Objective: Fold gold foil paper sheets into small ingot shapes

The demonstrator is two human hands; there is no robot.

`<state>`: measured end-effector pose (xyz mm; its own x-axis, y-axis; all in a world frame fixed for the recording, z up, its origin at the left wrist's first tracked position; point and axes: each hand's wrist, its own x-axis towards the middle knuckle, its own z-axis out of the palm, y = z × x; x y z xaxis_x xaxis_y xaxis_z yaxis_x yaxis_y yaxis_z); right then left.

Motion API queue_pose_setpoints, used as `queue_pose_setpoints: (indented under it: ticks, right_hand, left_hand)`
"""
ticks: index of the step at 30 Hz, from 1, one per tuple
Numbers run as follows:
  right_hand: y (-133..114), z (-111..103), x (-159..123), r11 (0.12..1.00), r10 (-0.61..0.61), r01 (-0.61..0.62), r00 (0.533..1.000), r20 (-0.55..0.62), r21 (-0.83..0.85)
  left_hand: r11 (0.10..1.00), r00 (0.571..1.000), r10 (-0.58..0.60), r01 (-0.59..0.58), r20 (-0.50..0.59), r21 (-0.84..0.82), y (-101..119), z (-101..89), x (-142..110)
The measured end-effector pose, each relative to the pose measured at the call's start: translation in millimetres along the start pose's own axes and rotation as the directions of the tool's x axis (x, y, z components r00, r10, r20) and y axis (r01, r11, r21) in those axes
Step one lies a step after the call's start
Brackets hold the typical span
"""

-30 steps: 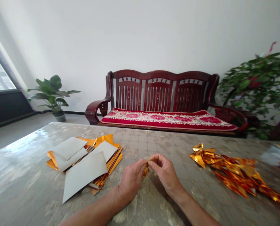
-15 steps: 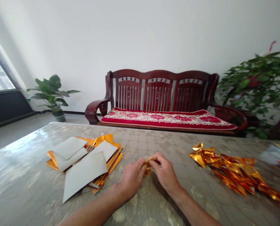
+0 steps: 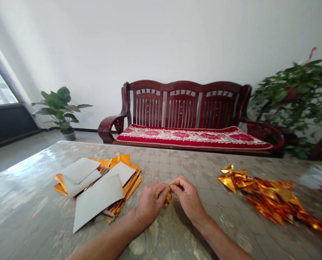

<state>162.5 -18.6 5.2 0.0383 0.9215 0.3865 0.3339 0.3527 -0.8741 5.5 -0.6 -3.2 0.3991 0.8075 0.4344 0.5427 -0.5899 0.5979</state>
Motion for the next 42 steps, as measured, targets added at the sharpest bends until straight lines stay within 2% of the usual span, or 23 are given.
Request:
queue_pose_setpoints:
  ticks: [4,8,11,13,15,19,22,29,36,42]
  right_hand:
    - [-3.0,-0.3,0.7,0.998,0.021,-0.023,0.999,0.029,0.064]
    - [-1.8,1.8,0.3,0.989,0.049,-0.053,0.998,0.038,0.135]
    - [1.3,2.8,-0.9,0.990,0.062,-0.052,0.996,-0.068,0.131]
    - [1.2,2.5,-2.7,0.997,0.020,-0.005,0.982,-0.189,0.076]
    - [-1.5,2.1,-5.3,0.998,-0.061,0.062,0.967,-0.248,-0.005]
    - [-8.1,4.3,-10.6,0.975,-0.205,0.184,0.960,-0.189,-0.124]
    - [-7.4,7.0,-12.1,0.965,-0.238,0.213,0.956,-0.171,-0.152]
    - [-2.4,10.1,-10.3,0.990,-0.133,0.119,0.968,-0.212,-0.076]
    - [-3.4,11.5,-10.0,1.000,-0.018,0.022,0.984,-0.179,0.022]
    - [-0.1,8.1,-7.7,0.999,-0.051,0.050,0.990,-0.134,-0.012]
  left_hand:
    - [0.999,1.000,0.021,-0.020,-0.022,0.027,1.1,-0.2,-1.0]
    - [1.000,0.998,-0.002,0.001,-0.060,-0.017,3.2,2.4,0.4]
    - [0.997,0.991,-0.061,0.055,-0.116,-0.057,4.0,3.1,3.2]
    - [0.994,0.983,-0.096,0.085,-0.154,-0.075,3.3,2.5,5.0]
    - [0.991,0.977,-0.117,0.102,-0.180,-0.090,1.4,2.0,6.2]
    - [0.983,0.964,-0.146,0.116,-0.221,-0.141,-2.4,2.7,6.1]
    - [0.979,0.961,-0.157,0.121,-0.226,-0.166,-1.5,4.3,4.9]
    - [0.977,0.960,-0.167,0.129,-0.225,-0.172,3.5,7.0,2.1]
    - [0.981,0.982,-0.110,0.082,-0.154,-0.177,0.6,6.3,-0.7]
    - [0.991,0.996,-0.019,0.008,-0.084,-0.134,1.2,2.2,-2.9]
